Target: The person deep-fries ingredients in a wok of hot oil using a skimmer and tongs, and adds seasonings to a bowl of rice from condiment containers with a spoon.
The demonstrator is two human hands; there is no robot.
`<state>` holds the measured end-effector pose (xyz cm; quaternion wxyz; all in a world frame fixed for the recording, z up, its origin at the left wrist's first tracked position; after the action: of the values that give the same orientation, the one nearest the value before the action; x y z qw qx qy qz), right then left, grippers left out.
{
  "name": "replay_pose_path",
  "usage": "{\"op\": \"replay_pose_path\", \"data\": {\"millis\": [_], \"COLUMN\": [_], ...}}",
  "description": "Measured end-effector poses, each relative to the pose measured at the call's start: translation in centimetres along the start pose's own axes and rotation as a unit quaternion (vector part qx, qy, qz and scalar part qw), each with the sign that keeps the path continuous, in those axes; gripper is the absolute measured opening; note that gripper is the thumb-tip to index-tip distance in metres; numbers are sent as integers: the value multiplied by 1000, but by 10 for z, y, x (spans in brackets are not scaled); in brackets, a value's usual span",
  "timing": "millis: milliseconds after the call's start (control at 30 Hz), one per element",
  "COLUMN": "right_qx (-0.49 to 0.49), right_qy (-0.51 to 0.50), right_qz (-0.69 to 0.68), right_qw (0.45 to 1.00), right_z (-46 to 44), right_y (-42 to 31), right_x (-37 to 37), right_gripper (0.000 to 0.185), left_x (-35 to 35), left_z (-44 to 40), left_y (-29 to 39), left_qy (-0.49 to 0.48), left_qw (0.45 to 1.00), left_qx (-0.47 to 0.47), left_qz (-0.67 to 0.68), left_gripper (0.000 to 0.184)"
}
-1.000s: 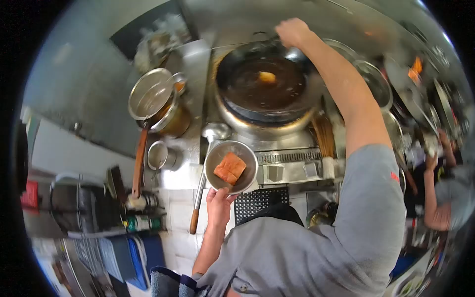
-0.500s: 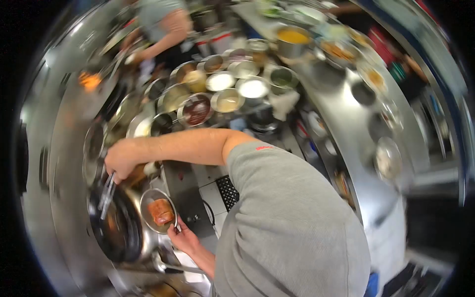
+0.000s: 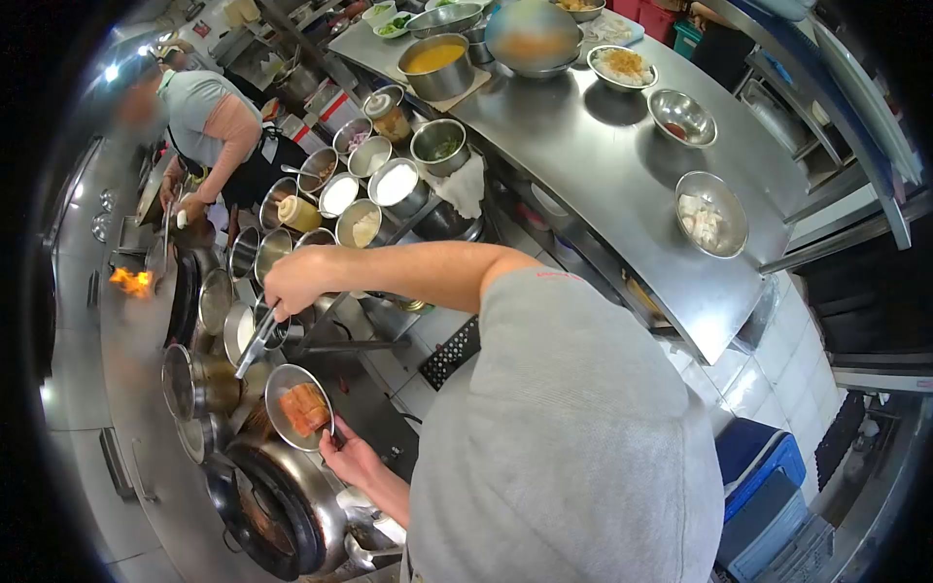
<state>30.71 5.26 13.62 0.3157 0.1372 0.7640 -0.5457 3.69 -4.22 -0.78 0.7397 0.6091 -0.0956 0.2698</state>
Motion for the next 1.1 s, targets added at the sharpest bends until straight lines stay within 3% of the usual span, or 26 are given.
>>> {"op": "replay_pose_path", "data": {"millis": [167,233,300,367,433,500,600,700,833,1100], "right_qx": [-38,-44,-80,-28,-15,-28,-93,-166,-143,-239], "right_qy": [-19,-78,-40,-89,-117,-130,-175,-181,-208,-282], "right_qz": [-9,49,54,16,1,25,34,135,195,244], "right_qw": [999,995,995,995,993,991,980,960,948,896], "right_z": [-15,-25,-32,-46,-51,-49,-59,-63,-84,-109], "right_y": [-28,-26,-6,3,3,-32,-47,-67,-93,-123], "right_x": [11,18,23,20,18,21,47,75,90,136], "right_gripper": [27,30,32,27,25,24,26,28,28,26], "left_x": [-22,-21,-22,-27,-16,-26,-26,-26,-45,-69], "left_z": [0,3,2,9,18,19,26,35,47,50], "left_y": [-3,-1,2,2,14,11,21,27,25,15], "left_qy": [7,34,27,87,88,111,116,119,145,199], "left_qw": [1000,998,995,995,994,991,988,984,979,966], "left_qx": [4,27,56,38,62,72,105,134,144,162], "left_qz": [-15,-34,-75,-9,19,13,3,-5,6,32], "left_gripper": [13,12,14,19,18,6,5,4,2,2]}}
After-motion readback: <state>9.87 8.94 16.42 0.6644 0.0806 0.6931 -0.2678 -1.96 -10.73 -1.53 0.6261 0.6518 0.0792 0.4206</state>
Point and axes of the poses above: each hand's wrist, its own z-axis away from the middle knuckle, its own x-axis out of the palm, y = z × x, the point moved 5 cm from there along -z, towards the middle knuckle, and after that the axes turned 13 degrees about -z, right-handed, at the moved point
